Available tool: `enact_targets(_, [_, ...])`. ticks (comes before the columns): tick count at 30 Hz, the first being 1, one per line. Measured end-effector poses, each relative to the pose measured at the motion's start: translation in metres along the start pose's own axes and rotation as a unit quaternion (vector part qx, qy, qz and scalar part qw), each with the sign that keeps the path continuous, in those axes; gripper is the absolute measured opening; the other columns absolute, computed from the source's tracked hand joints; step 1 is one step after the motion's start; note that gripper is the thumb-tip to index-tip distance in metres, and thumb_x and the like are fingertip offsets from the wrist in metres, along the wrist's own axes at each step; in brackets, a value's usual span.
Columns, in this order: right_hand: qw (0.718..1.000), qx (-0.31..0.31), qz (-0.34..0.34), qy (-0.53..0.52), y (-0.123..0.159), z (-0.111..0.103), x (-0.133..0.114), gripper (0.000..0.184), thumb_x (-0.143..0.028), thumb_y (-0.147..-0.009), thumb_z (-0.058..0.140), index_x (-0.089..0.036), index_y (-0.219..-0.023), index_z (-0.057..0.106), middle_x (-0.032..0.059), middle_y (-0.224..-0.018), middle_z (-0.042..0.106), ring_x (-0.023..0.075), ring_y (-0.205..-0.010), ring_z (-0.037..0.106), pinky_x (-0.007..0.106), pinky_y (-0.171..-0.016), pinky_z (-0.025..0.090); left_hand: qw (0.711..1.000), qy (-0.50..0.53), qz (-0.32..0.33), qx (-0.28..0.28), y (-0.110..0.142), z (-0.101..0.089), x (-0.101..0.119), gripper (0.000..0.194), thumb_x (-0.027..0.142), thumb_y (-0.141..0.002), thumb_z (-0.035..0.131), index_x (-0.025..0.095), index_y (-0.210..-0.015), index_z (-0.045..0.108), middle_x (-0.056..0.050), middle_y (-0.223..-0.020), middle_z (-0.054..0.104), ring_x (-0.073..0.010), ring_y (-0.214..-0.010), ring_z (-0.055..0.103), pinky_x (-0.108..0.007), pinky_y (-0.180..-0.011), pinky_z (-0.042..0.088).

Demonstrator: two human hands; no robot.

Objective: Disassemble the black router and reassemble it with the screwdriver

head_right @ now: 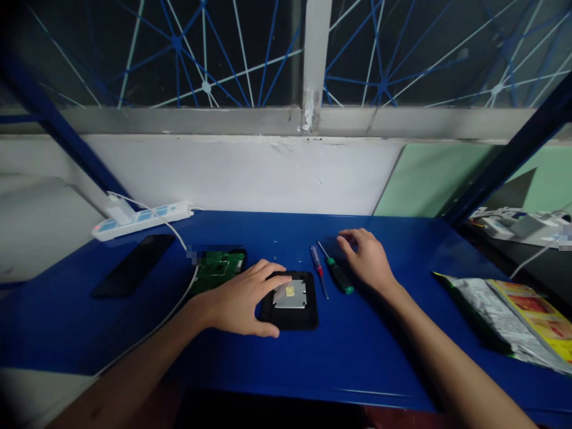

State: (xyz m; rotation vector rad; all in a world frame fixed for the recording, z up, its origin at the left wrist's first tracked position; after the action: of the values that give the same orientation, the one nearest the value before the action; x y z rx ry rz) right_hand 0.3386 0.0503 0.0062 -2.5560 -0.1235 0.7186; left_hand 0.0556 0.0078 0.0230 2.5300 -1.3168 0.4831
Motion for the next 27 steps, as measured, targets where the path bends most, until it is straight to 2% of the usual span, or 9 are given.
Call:
enact_targets(5, [1.000, 0.000, 0.004, -0.008, -0.002, -0.003, -0.005, 0.031, -0.042, -0.096, 0.052, -0.019, -0.104, 0.072, 0.0095, -0.093, 0.072, 0.0264, -0.087, 0.066, 0.042, -0.082, 0.052, 1.000, -0.001, 0.014, -0.005, -0.008, 0.006, 0.014, 0.089, 0.056, -0.070, 0.082, 0.023, -0.146, 0.049, -0.014, -0.150, 0.045, -0.0397, -0.139, 0.040, -0.058, -0.115, 0.038])
enact_targets(9, [1.000, 0.015, 0.004, -0.006, -0.003, -0.008, -0.007, 0.028, -0.039, -0.096, 0.054, -0.020, -0.103, 0.072, 0.0089, -0.093, 0.072, 0.0268, -0.089, 0.066, 0.043, -0.085, 0.051, 1.000, -0.009, 0.018, -0.011, -0.020, 0.012, 0.025, 0.089, 0.053, -0.069, 0.082, 0.019, -0.145, 0.049, -0.016, -0.151, 0.042, -0.0392, -0.137, 0.040, -0.057, -0.116, 0.037])
enact_targets(12, [1.000, 0.021, 0.002, -0.008, -0.004, -0.010, -0.008, 0.026, -0.038, -0.096, 0.054, -0.020, -0.104, 0.072, 0.0086, -0.091, 0.071, 0.0266, -0.088, 0.065, 0.042, -0.083, 0.051, 1.000, -0.004, 0.022, 0.006, -0.032, 0.014, 0.032, 0.087, 0.056, -0.066, 0.082, 0.022, -0.141, 0.052, -0.016, -0.149, 0.042, -0.0415, -0.134, 0.043, -0.060, -0.112, 0.041])
enact_targets(15, [1.000, 0.027, 0.002, -0.009, -0.005, -0.013, -0.009, 0.025, -0.036, -0.096, 0.054, -0.020, -0.104, 0.072, 0.0090, -0.092, 0.072, 0.0260, -0.086, 0.065, 0.042, -0.082, 0.051, 0.999, -0.004, 0.033, 0.002, -0.046, 0.018, 0.038, 0.088, 0.060, -0.066, 0.082, 0.020, -0.139, 0.053, -0.016, -0.147, 0.042, -0.0416, -0.132, 0.044, -0.057, -0.109, 0.045])
enact_targets(20, [0.999, 0.034, 0.009, -0.012, -0.005, -0.017, -0.008, 0.026, -0.036, -0.096, 0.053, -0.020, -0.103, 0.072, 0.0093, -0.093, 0.072, 0.0253, -0.085, 0.064, 0.041, -0.082, 0.051, 0.999, -0.016, 0.042, 0.000, -0.056, 0.019, 0.045, 0.101, 0.069, -0.067, 0.080, 0.022, -0.149, 0.044, -0.016, -0.151, 0.040, -0.0430, -0.137, 0.041, -0.060, -0.113, 0.040])
enact_targets(23, [0.999, 0.032, 0.010, -0.017, -0.005, -0.016, -0.008, 0.026, -0.035, -0.095, 0.053, -0.020, -0.102, 0.072, 0.0094, -0.094, 0.072, 0.0247, -0.086, 0.064, 0.040, -0.080, 0.050, 0.999, -0.030, 0.016, -0.010, -0.043, 0.007, 0.036, 0.107, 0.072, -0.069, 0.078, 0.021, -0.153, 0.038, -0.017, -0.157, 0.036, -0.0422, -0.143, 0.035, -0.059, -0.118, 0.034])
enact_targets(27, [0.999, 0.032, 0.011, -0.023, -0.005, -0.015, -0.007, 0.027, -0.036, -0.095, 0.053, -0.020, -0.101, 0.073, 0.0092, -0.091, 0.071, 0.0244, -0.085, 0.062, 0.039, -0.079, 0.049, 0.994, -0.063, -0.095, -0.001, -0.007, -0.022, -0.008, 0.098, 0.069, -0.077, 0.073, 0.027, -0.155, 0.034, -0.013, -0.160, 0.035, -0.0400, -0.146, 0.035, -0.059, -0.118, 0.035])
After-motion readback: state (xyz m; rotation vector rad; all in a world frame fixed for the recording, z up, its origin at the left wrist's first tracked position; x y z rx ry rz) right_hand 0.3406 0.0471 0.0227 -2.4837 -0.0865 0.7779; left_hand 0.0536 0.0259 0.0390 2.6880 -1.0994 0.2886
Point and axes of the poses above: each hand's wrist, its own y-axis away from the middle knuckle, its own z-axis out of the palm, x = y × z, the point moved 5 cm from there along -y, towards the middle knuckle
